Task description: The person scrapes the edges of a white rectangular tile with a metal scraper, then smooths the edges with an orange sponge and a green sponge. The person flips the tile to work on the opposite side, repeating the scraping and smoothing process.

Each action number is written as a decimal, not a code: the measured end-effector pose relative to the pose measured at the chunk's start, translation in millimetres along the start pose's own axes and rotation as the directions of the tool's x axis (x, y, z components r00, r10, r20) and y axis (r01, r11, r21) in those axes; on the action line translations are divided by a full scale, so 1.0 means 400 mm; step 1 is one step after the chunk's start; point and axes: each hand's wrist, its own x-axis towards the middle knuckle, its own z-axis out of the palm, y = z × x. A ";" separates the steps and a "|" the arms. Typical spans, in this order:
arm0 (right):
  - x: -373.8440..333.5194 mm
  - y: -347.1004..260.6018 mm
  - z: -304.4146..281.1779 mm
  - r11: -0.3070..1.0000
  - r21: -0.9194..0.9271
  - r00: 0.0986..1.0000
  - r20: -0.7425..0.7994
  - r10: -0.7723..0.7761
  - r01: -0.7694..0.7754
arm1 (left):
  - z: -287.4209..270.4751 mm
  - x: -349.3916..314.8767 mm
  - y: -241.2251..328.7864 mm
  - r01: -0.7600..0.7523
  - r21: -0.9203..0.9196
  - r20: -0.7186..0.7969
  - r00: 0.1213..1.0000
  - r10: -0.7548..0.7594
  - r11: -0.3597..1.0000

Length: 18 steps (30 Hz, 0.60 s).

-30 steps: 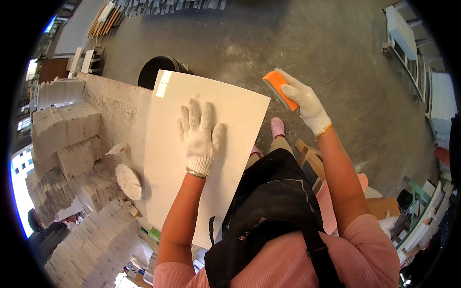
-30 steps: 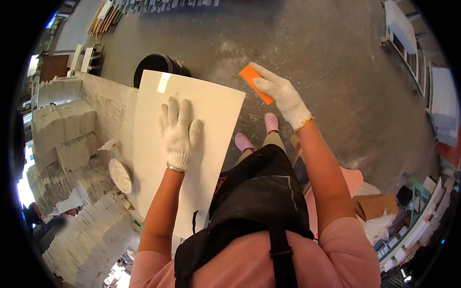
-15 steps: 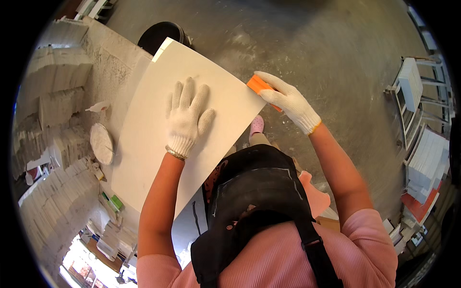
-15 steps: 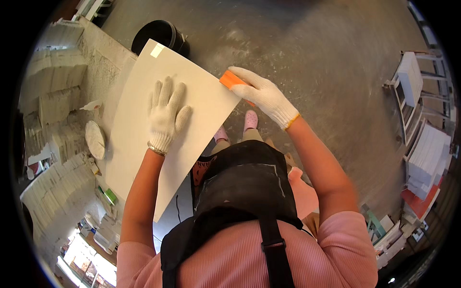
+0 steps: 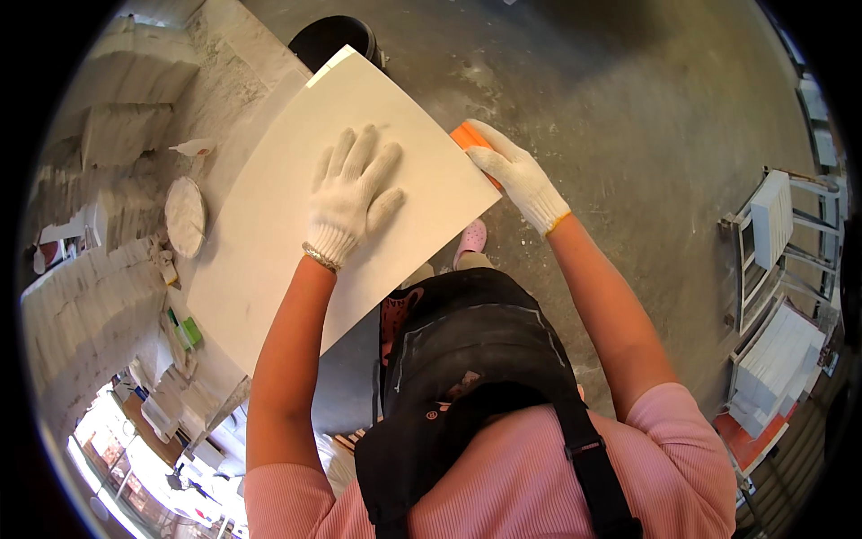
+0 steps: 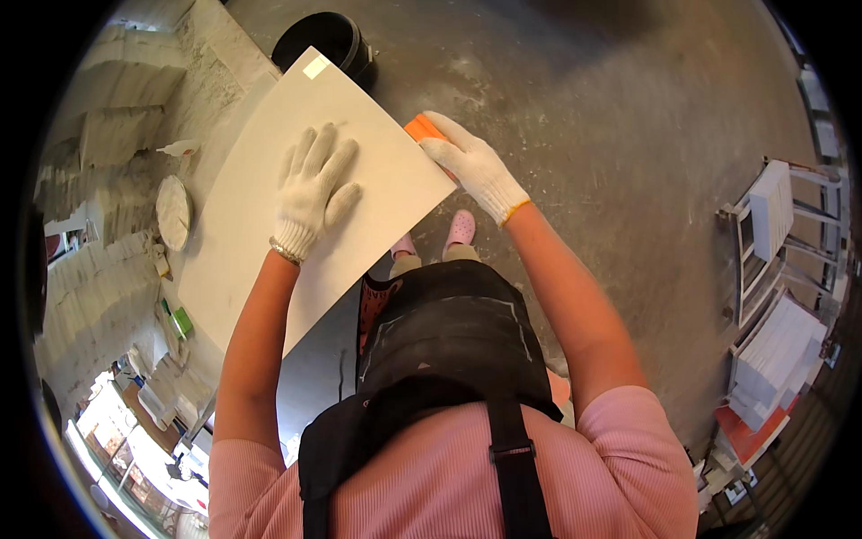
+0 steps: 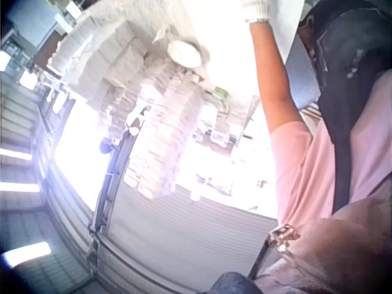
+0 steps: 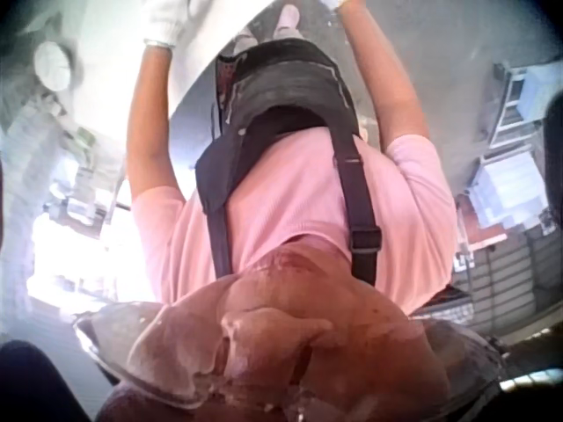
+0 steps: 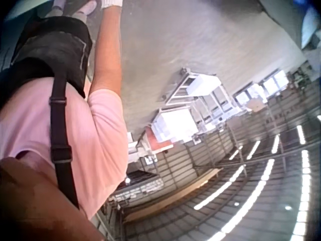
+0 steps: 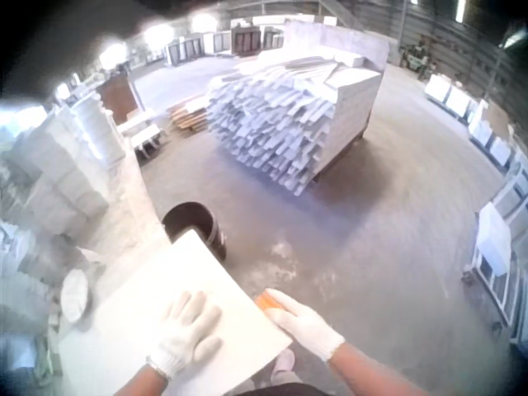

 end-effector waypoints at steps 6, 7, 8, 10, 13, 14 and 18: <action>0.021 -0.004 -0.105 0.993 0.029 0.984 -0.137 0.116 -0.113 | -0.003 0.003 0.001 0.048 -0.011 0.051 0.998 -0.048 0.999; 0.010 -0.007 -0.113 0.993 0.053 0.982 -0.148 0.116 -0.109 | -0.007 -0.002 0.003 0.047 -0.014 0.053 0.998 -0.046 0.999; -0.002 -0.014 -0.118 0.992 0.074 0.983 -0.145 0.111 -0.101 | -0.011 -0.009 0.008 0.057 -0.010 0.049 0.997 -0.057 0.998; -0.008 -0.046 -0.094 0.996 0.092 0.987 -0.159 0.022 -0.008 | -0.017 -0.027 -0.005 0.070 -0.076 0.012 0.998 -0.069 0.995; -0.025 -0.146 -0.028 0.987 0.131 0.990 -0.117 -0.073 0.089 | -0.010 -0.018 -0.006 0.092 -0.135 -0.022 0.995 -0.096 0.987; -0.016 -0.160 -0.023 0.988 0.080 0.987 -0.099 -0.127 0.135 | -0.009 -0.013 -0.007 0.085 -0.147 -0.044 0.995 -0.092 0.985; 0.000 -0.264 0.131 0.975 -0.091 0.979 0.015 -0.202 0.203 | 0.001 -0.077 0.005 0.207 -0.273 -0.118 0.962 -0.246 0.940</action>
